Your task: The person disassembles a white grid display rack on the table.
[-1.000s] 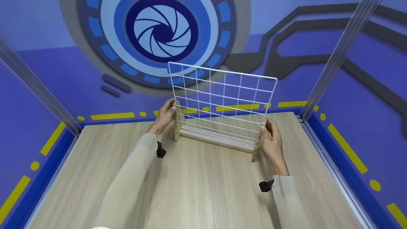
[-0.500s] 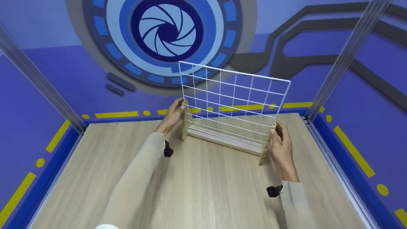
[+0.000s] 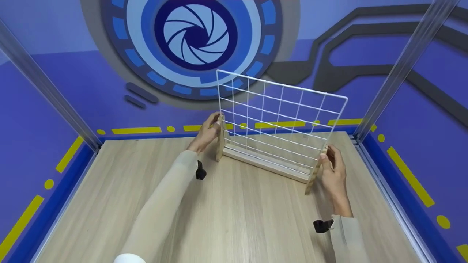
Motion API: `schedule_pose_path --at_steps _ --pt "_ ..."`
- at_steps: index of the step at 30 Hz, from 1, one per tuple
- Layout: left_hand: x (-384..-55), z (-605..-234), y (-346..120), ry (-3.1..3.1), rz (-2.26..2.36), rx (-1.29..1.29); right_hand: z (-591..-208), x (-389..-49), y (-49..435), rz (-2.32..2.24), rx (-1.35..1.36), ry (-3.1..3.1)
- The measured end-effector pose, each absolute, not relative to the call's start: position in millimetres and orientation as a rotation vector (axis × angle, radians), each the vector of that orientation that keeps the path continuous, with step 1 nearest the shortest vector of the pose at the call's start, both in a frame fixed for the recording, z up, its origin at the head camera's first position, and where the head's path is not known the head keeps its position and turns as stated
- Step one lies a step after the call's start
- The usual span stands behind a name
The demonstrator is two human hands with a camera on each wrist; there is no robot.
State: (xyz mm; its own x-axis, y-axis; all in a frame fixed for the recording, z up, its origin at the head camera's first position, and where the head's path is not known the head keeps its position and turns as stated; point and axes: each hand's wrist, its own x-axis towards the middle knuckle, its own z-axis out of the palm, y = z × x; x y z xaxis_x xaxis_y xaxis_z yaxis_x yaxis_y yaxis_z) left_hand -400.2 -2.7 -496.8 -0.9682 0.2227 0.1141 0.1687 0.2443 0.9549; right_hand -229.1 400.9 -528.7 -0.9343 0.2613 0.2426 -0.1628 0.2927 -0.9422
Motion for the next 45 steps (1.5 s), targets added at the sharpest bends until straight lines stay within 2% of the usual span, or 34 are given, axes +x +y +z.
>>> schedule_pose_path --at_steps 26,45 --pt "-401 -494 38 2.419 1.834 0.467 -530 -192 401 1.871 -0.349 -1.879" --pt "-411 -483 60 2.756 1.620 0.454 -530 -178 387 1.919 -0.436 -1.755"
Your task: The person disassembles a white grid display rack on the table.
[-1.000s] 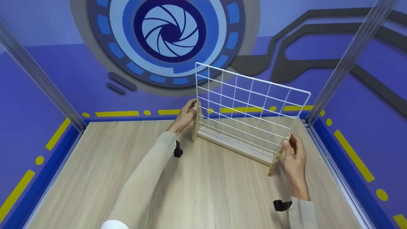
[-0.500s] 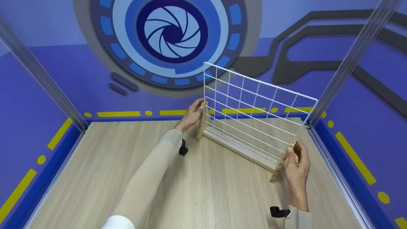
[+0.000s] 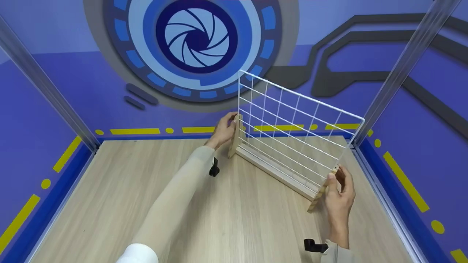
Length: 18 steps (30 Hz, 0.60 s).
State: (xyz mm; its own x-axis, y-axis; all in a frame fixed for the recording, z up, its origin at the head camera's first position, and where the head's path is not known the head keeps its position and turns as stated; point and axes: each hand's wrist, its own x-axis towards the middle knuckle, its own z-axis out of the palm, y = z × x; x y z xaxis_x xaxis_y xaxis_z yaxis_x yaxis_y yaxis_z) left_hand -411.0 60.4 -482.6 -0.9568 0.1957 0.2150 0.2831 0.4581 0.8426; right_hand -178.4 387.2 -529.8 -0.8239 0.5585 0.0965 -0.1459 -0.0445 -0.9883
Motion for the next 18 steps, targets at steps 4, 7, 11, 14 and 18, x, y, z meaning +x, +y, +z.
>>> schedule_pose_path --at_steps 4,7,11,14,18 --pt "-412.5 -483.3 64.5 -2.596 -1.477 -0.383 -529.8 -178.4 384.2 1.930 -0.455 -1.727" --pt "-412.9 -482.5 66.0 -2.600 -1.462 -0.363 -530.2 -178.8 383.2 1.936 -0.464 -1.715" --pt "-411.4 -481.2 65.7 -2.608 -1.458 -0.358 -530.6 -178.8 383.8 1.941 -0.471 -1.718" --pt "-409.7 -480.4 64.4 -2.604 -1.471 -0.367 -530.2 -178.4 385.0 1.935 -0.476 -1.740" --pt "-406.1 -478.1 62.9 -2.578 -1.519 -0.398 -530.0 -177.3 387.9 1.927 -0.484 -1.760"
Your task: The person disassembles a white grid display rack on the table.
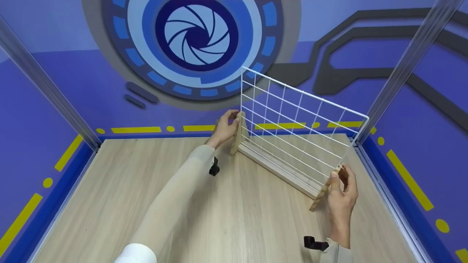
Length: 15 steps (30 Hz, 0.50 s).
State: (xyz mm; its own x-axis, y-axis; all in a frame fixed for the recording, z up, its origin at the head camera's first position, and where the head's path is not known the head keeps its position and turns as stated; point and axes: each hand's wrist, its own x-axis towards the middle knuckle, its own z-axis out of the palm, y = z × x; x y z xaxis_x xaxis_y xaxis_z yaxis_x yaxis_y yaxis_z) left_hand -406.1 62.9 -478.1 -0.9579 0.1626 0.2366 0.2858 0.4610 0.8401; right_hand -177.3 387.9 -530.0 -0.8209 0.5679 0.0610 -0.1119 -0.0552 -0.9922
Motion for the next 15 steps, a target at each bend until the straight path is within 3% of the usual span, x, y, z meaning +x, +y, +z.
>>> schedule_pose_path --at_steps 15 --pt "-371 -472 59 -2.476 -1.530 -0.434 -531 -181 391 1.980 -0.498 -1.688"
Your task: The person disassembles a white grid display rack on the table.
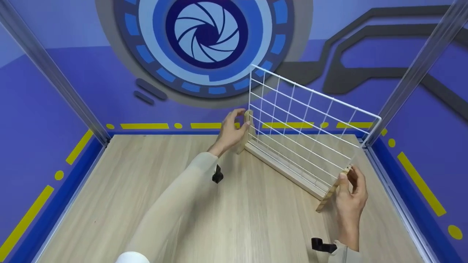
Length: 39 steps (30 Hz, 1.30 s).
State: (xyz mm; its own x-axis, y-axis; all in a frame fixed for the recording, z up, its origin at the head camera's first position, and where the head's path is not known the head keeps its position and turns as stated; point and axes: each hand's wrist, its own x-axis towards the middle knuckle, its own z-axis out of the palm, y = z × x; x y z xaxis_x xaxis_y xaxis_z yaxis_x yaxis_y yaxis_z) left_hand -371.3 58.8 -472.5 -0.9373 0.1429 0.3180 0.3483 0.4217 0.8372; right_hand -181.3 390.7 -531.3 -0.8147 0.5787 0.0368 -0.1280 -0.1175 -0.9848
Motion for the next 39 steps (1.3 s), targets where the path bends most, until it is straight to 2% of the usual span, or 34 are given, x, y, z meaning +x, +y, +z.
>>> schedule_pose_path --at_steps 10,20,39 --pt "-350 -479 81 -2.362 -1.526 -0.591 -533 -178 394 1.942 -0.458 -1.706" --pt "-328 -483 106 -2.339 -1.501 -0.641 -535 -179 392 1.962 -0.450 -1.713" --pt "-306 -478 151 -2.231 -1.349 -0.803 -533 -179 391 1.962 -0.429 -1.716"
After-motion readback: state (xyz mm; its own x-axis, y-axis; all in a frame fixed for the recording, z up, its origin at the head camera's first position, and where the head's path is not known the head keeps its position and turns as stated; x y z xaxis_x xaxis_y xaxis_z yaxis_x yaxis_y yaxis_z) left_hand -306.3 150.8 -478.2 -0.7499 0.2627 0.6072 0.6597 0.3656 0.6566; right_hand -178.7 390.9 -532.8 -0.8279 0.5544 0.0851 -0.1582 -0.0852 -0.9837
